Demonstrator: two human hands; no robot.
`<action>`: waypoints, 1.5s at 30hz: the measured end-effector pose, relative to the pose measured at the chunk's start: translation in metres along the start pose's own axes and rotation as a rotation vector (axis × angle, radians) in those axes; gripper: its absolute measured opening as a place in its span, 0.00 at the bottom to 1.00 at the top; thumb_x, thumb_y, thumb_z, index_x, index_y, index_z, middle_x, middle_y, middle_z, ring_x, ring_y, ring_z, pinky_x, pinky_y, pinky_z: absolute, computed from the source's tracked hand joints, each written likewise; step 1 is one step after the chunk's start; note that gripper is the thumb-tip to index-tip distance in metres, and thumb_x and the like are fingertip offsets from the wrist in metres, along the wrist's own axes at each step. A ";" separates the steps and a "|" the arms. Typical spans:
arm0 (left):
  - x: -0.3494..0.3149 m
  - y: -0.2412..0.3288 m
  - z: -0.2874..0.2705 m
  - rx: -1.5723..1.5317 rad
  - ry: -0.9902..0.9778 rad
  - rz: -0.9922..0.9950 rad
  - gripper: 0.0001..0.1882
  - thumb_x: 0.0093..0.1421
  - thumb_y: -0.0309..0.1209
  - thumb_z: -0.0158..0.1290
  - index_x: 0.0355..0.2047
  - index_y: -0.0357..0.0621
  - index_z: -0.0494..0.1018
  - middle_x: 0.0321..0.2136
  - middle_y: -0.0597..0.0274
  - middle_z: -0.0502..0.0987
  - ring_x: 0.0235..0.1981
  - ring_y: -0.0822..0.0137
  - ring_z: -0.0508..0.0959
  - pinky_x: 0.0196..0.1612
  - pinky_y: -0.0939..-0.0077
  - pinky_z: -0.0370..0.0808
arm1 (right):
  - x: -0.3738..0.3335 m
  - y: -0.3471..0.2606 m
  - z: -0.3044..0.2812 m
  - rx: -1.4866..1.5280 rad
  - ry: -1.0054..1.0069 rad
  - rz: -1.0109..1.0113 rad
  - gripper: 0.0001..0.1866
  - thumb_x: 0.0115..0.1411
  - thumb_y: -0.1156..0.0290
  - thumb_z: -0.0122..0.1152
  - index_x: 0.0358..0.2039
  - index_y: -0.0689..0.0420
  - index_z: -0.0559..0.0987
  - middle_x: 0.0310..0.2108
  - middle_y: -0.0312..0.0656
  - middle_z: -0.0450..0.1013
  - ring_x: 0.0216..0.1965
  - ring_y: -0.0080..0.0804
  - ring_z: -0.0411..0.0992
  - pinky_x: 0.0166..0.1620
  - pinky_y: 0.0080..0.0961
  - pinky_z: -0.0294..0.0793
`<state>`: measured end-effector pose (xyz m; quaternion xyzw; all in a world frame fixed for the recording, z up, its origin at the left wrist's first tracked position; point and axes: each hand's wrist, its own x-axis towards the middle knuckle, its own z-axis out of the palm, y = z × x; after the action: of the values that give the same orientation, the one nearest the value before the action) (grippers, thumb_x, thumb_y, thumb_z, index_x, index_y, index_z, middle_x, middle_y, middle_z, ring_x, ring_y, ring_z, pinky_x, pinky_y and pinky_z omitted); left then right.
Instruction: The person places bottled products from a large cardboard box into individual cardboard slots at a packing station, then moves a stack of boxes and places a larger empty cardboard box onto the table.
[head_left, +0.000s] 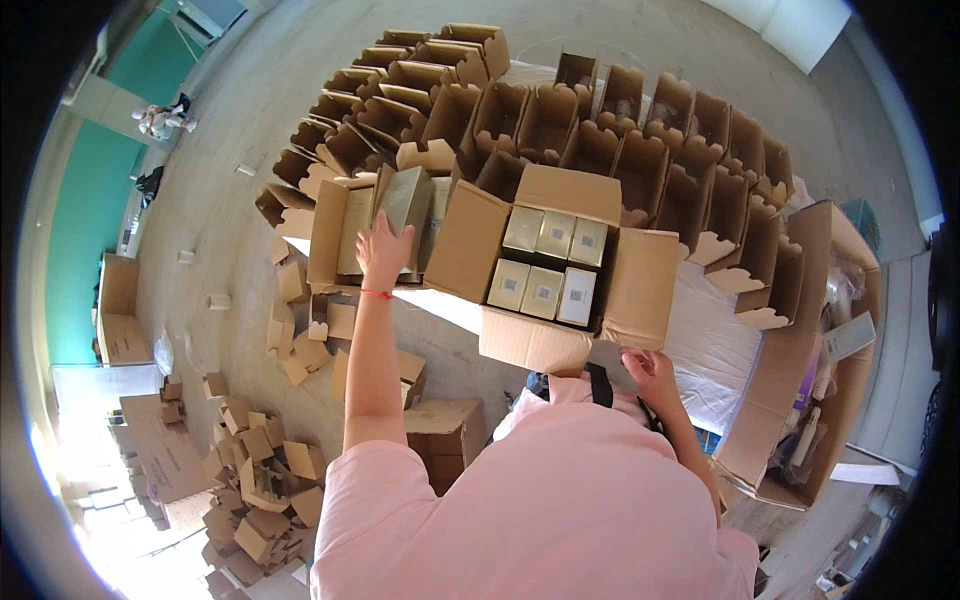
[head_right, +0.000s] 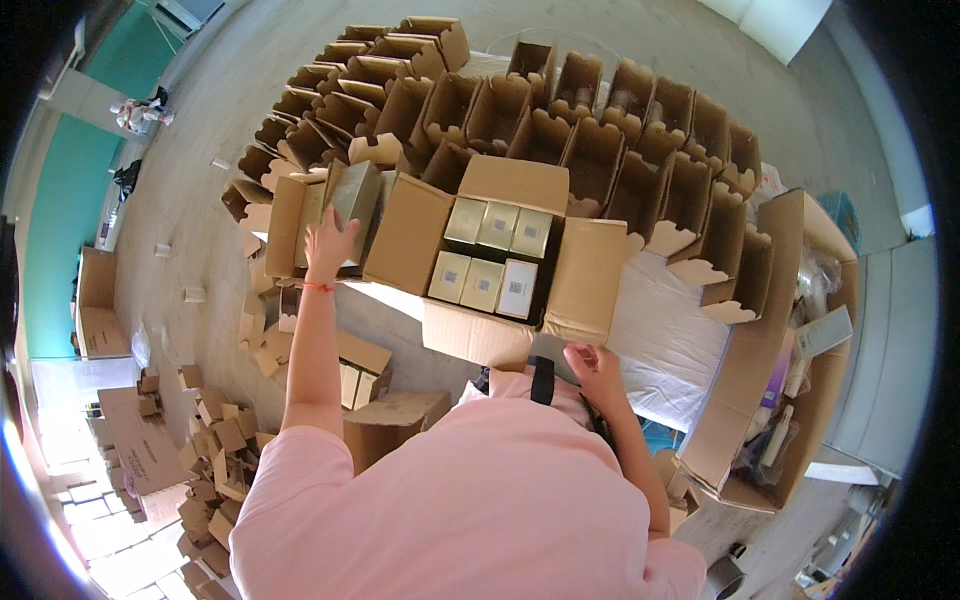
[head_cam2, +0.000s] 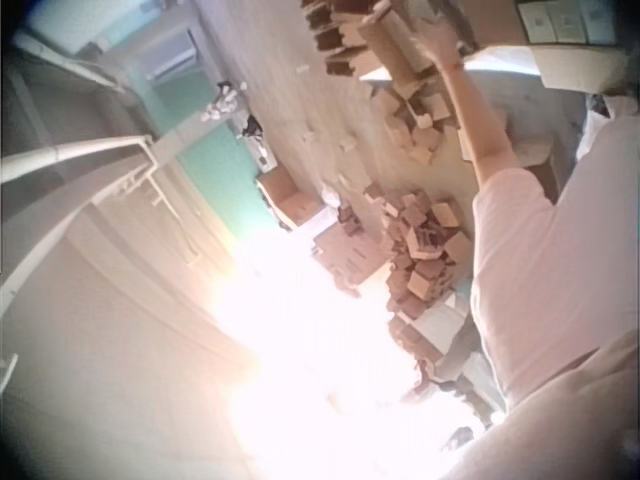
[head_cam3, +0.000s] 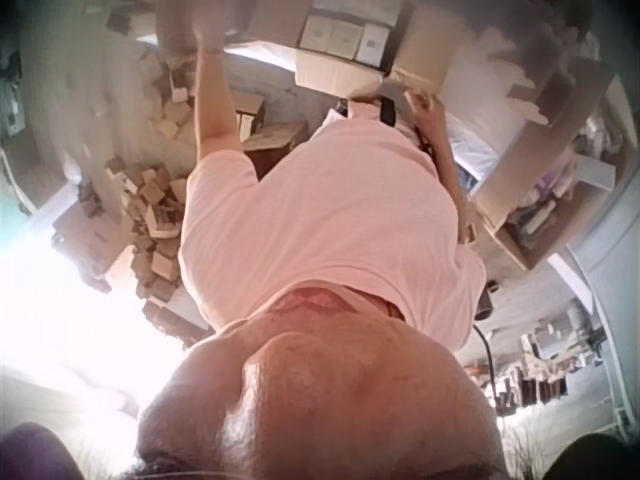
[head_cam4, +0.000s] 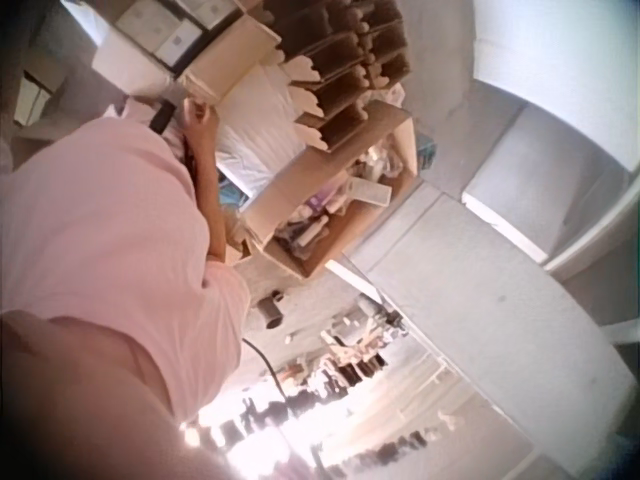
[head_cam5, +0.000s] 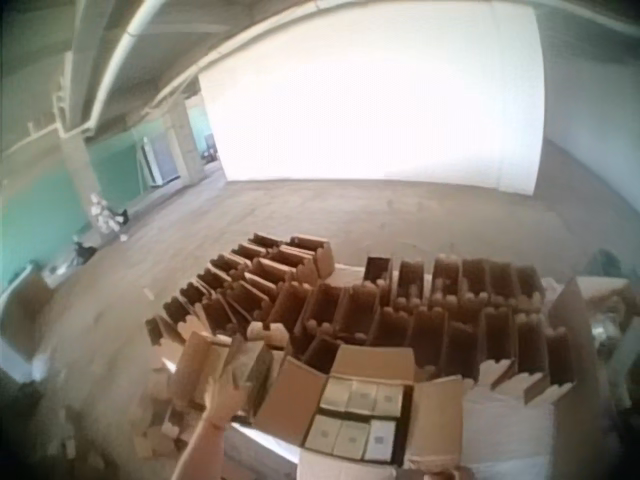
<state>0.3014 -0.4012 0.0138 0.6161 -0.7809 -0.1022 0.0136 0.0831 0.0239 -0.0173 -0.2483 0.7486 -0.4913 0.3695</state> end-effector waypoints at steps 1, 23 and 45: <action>-0.009 0.006 -0.001 0.078 0.079 0.005 0.36 0.53 0.48 0.51 0.59 0.51 0.55 0.48 0.40 0.63 0.50 0.42 0.63 0.51 0.53 0.62 | 0.000 0.001 0.001 0.004 -0.009 0.001 0.15 0.56 0.65 0.58 0.37 0.65 0.76 0.30 0.44 0.76 0.30 0.28 0.74 0.36 0.25 0.72; -0.003 -0.014 0.070 0.151 0.189 0.227 0.36 0.53 0.46 0.51 0.61 0.53 0.54 0.60 0.42 0.48 0.60 0.45 0.52 0.58 0.51 0.54 | 0.011 -0.018 0.004 -0.103 -0.067 0.004 0.10 0.55 0.71 0.59 0.37 0.61 0.76 0.29 0.38 0.75 0.30 0.22 0.72 0.34 0.22 0.72; -0.065 0.032 0.003 -0.746 0.027 0.308 0.17 0.54 0.28 0.55 0.41 0.27 0.70 0.31 0.57 0.77 0.31 0.71 0.75 0.35 0.77 0.72 | 0.052 0.017 0.036 0.446 -0.447 0.177 0.14 0.55 0.67 0.61 0.40 0.58 0.76 0.33 0.33 0.73 0.33 0.20 0.69 0.38 0.21 0.71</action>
<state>0.2856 -0.3306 0.0230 0.4460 -0.7730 -0.3674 0.2618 0.0805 -0.0274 -0.0574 -0.1970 0.5417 -0.5425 0.6111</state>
